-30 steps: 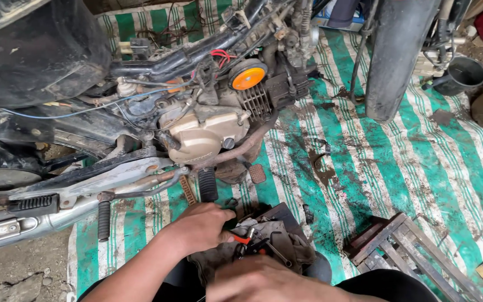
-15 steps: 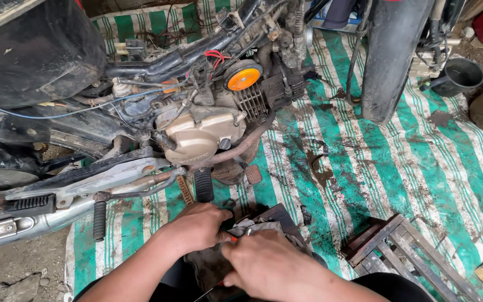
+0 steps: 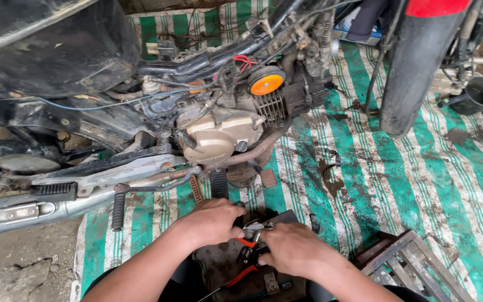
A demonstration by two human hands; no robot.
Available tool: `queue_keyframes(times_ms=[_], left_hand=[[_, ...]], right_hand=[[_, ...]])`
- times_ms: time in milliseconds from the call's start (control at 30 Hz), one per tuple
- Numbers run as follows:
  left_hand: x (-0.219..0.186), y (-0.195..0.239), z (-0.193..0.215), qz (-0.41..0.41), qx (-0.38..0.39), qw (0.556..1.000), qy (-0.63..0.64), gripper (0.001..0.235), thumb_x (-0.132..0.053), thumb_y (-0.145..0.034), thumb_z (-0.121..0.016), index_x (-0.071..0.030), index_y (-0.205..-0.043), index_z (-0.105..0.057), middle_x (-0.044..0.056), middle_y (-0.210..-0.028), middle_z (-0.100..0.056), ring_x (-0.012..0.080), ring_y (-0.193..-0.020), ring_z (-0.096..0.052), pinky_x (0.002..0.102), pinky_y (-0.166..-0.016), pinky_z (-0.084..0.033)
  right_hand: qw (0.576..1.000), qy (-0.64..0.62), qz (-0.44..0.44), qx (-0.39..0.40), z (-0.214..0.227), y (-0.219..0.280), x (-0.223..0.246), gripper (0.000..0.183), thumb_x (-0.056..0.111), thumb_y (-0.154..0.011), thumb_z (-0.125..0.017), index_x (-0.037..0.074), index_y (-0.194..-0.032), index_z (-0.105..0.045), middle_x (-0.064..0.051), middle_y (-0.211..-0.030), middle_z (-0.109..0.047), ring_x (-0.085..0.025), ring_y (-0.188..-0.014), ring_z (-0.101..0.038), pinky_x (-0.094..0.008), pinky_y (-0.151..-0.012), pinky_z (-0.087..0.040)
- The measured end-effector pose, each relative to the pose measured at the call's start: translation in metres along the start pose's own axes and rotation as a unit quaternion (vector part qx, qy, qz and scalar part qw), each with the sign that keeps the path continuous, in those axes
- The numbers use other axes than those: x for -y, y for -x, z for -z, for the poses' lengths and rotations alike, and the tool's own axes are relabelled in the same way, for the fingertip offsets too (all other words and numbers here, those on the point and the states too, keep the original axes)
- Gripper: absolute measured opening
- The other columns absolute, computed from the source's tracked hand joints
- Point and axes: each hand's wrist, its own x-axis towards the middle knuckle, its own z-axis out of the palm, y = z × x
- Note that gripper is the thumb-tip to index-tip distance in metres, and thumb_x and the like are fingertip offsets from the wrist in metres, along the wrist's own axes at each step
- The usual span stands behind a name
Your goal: The person works on a motorcycle engine, connecting wires and adjusting components near the exhaust and carburetor. They use pliers to manipulate a wire and handle various engine parts while sitting on the ground.
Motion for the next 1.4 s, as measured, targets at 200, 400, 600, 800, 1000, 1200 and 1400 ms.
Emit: queue_keyframes(times_ms=[200, 400, 600, 800, 1000, 1200, 1400], left_hand=[[-0.008, -0.002, 0.007, -0.005, -0.016, 1.000, 0.013, 0.053, -0.030, -0.098, -0.082, -0.007, -0.145, -0.070, 0.015, -0.135, -0.076, 0.0385, -0.120, -0.074, 0.053, -0.110, -0.054], [0.021, -0.028, 0.021, -0.047, -0.323, 0.942, 0.077, 0.050, -0.027, -0.096, -0.079, -0.001, -0.139, -0.073, 0.020, -0.153, -0.064, 0.0410, -0.130, -0.067, 0.052, -0.110, -0.054], [0.056, -0.050, 0.036, 0.040, -0.523, 0.843, 0.119, 0.057, -0.031, -0.090, -0.084, 0.004, -0.135, -0.074, 0.031, -0.169, -0.038, 0.0502, -0.141, -0.054, 0.052, -0.116, -0.048], [0.049, -0.044, 0.047, 0.072, -0.406, 0.906, 0.097, 0.062, -0.035, -0.095, -0.079, 0.001, -0.145, -0.069, 0.025, -0.170, -0.044, 0.0466, -0.131, -0.066, 0.052, -0.116, -0.051], [0.039, -0.036, 0.053, 0.089, -0.399, 0.904, 0.127, 0.055, -0.032, -0.096, -0.080, -0.001, -0.141, -0.073, 0.022, -0.152, -0.052, 0.0447, -0.108, -0.074, 0.053, -0.106, -0.059], [0.051, -0.050, 0.047, 0.094, -0.366, 0.921, 0.093, 0.061, -0.035, -0.096, -0.079, -0.001, -0.146, -0.070, 0.027, -0.167, -0.045, 0.0488, -0.126, -0.067, 0.054, -0.113, -0.054], [0.054, -0.048, 0.049, 0.085, -0.412, 0.896, 0.142, 0.045, -0.034, -0.096, -0.075, -0.008, -0.132, -0.079, 0.015, -0.131, -0.079, 0.0402, -0.112, -0.076, 0.051, -0.098, -0.060]], right_hand=[[0.999, 0.018, -0.022, -0.031, -0.002, 0.001, -0.021, 0.033, 0.043, -0.101, -0.079, 0.011, -0.109, -0.075, -0.013, -0.096, -0.081, -0.039, -0.090, -0.078, -0.051, -0.087, -0.062], [0.999, 0.019, -0.029, -0.031, -0.021, -0.010, -0.042, 0.038, 0.048, -0.100, -0.077, 0.020, -0.126, -0.072, -0.006, -0.118, -0.078, -0.033, -0.114, -0.073, -0.047, -0.102, -0.057], [0.998, 0.037, -0.050, 0.002, -0.020, -0.016, -0.048, 0.047, 0.051, -0.101, -0.079, 0.023, -0.137, -0.068, -0.002, -0.118, -0.081, -0.031, -0.113, -0.076, -0.045, -0.102, -0.060], [0.998, 0.055, -0.034, 0.002, -0.032, -0.024, -0.064, 0.053, 0.054, -0.100, -0.077, 0.027, -0.144, -0.063, -0.001, -0.115, -0.083, -0.029, -0.114, -0.077, -0.045, -0.101, -0.061], [0.995, 0.060, -0.052, 0.057, -0.042, -0.043, -0.090, 0.047, 0.063, -0.104, -0.071, 0.034, -0.140, -0.065, 0.002, -0.124, -0.080, -0.023, -0.122, -0.077, -0.043, -0.107, -0.060], [0.993, 0.074, -0.046, 0.080, -0.064, -0.073, -0.130, 0.057, 0.070, -0.101, -0.069, 0.043, -0.150, -0.060, 0.005, -0.121, -0.085, -0.019, -0.116, -0.083, -0.041, -0.104, -0.063], [0.992, 0.075, -0.028, 0.098, -0.083, -0.109, -0.171, 0.074, 0.089, -0.097, -0.064, 0.040, -0.152, -0.058, 0.006, -0.121, -0.088, -0.020, -0.120, -0.084, -0.042, -0.108, -0.061]])
